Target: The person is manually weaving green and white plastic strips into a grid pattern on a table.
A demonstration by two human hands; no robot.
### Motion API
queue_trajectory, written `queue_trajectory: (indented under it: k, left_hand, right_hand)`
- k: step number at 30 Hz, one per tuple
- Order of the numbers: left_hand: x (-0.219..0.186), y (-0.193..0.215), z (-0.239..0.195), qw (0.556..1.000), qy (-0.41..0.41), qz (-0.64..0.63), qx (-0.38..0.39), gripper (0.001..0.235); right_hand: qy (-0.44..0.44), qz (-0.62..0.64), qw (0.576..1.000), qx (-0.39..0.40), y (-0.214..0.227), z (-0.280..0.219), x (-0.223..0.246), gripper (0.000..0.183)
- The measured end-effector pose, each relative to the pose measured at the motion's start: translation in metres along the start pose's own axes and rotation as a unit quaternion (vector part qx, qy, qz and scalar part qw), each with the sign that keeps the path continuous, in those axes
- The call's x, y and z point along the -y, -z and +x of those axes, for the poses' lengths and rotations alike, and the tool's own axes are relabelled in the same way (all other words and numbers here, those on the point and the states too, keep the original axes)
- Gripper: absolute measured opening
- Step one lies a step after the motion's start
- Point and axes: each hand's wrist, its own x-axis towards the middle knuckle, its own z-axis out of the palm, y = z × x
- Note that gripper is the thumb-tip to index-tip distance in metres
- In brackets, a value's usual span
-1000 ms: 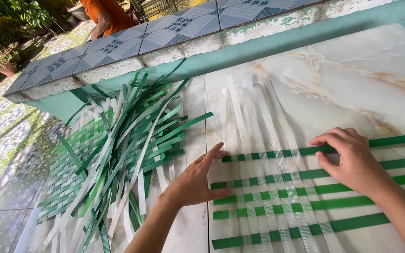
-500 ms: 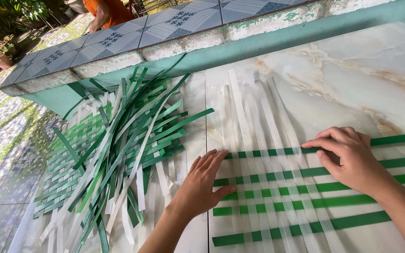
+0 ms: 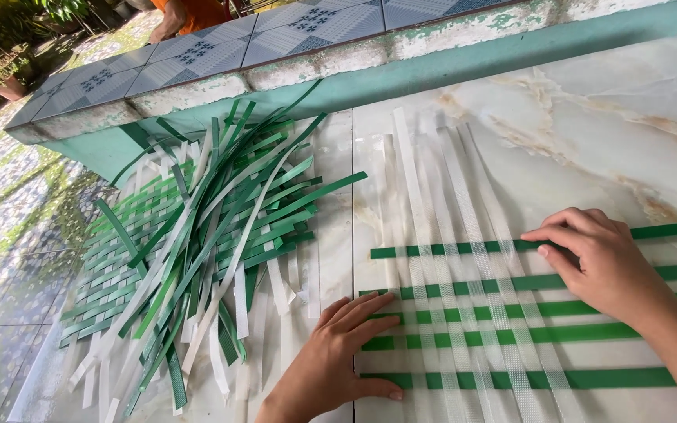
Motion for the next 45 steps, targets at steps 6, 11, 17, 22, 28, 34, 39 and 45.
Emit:
queue_trajectory:
  k: [6, 11, 17, 22, 28, 34, 39, 45]
  left_hand:
    - [0.001, -0.003, -0.001, 0.999, 0.0, -0.029, -0.019, 0.068]
    - [0.0, 0.001, 0.005, 0.998, 0.065, -0.01, 0.024, 0.1]
    - [0.01, 0.006, 0.026, 0.99, 0.059, 0.082, 0.099, 0.139]
    - [0.013, 0.006, 0.035, 0.98, 0.067, 0.116, 0.145, 0.148]
    - [0.013, -0.001, 0.026, 0.984, 0.103, 0.092, 0.111, 0.152]
    - [0.011, -0.007, 0.017, 0.979, 0.165, 0.079, 0.093, 0.149]
    - [0.011, -0.008, 0.017, 0.981, 0.162, 0.071, 0.084, 0.144]
    - [0.007, -0.003, 0.021, 0.977, 0.183, 0.039, 0.106, 0.14]
  right_hand:
    - [0.022, 0.011, 0.998, -0.062, -0.011, -0.007, 0.008, 0.027]
    - [0.012, 0.019, 0.999, -0.039, -0.015, -0.008, -0.004, 0.03]
    - [0.024, -0.015, 0.999, -0.04, -0.016, -0.008, -0.005, 0.034]
    - [0.015, -0.055, 0.996, -0.075, -0.012, -0.011, 0.01, 0.026]
    - [0.038, -0.097, 0.985, -0.136, -0.004, -0.011, 0.02, 0.021]
    - [0.066, -0.01, 0.995, -0.074, -0.002, -0.01, 0.023, 0.023]
    - [0.051, -0.023, 0.997, -0.044, -0.006, -0.011, 0.021, 0.02]
    - [0.066, -0.032, 0.996, -0.055, -0.008, -0.012, 0.017, 0.019]
